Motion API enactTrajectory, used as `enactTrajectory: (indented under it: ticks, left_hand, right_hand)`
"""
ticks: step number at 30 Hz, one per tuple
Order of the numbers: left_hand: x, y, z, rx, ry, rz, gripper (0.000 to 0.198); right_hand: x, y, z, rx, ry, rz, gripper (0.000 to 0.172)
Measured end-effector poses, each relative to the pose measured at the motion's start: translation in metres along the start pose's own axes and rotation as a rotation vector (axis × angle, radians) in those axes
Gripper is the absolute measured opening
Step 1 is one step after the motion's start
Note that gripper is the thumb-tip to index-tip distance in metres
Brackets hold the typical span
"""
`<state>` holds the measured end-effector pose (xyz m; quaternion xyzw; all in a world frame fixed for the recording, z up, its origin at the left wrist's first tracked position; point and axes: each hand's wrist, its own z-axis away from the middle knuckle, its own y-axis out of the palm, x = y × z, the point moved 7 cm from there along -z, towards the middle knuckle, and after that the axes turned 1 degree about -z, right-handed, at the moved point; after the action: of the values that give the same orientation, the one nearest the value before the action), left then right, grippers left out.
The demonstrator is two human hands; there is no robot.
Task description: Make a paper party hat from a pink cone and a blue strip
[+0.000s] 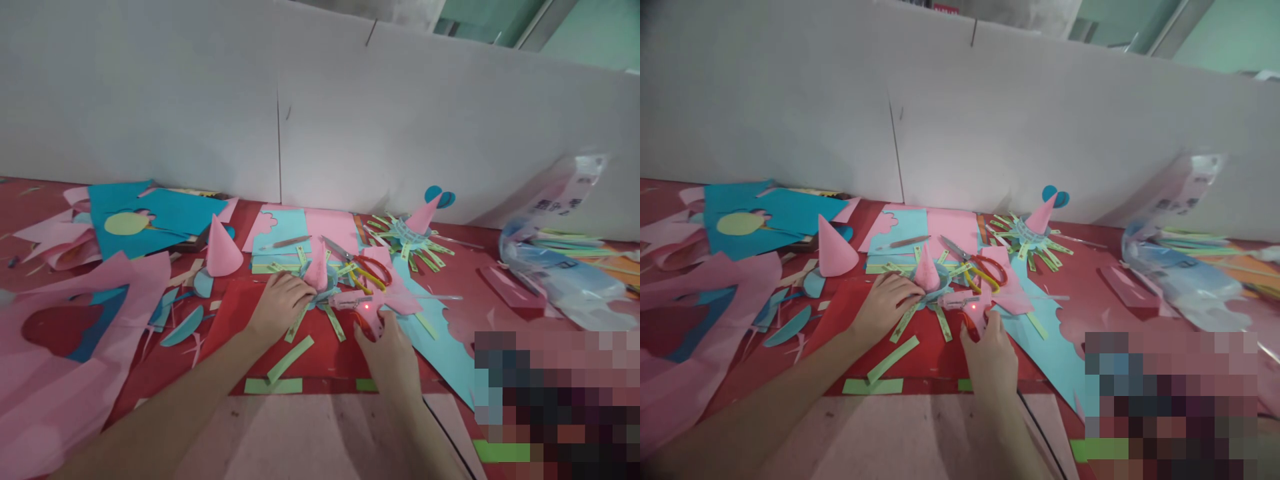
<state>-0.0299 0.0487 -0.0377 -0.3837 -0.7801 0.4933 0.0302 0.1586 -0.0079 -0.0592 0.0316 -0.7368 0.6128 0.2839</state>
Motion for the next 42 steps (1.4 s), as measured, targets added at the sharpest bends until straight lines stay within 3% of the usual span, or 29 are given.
enactTrajectory:
  ticks: [42]
  left_hand:
    - [0.0054,0.0028,-0.0001,0.009,-0.036,0.028,0.016]
  right_hand:
    - [-0.0064,-0.0015,-0.0005,-0.045,-0.041,0.027,0.030]
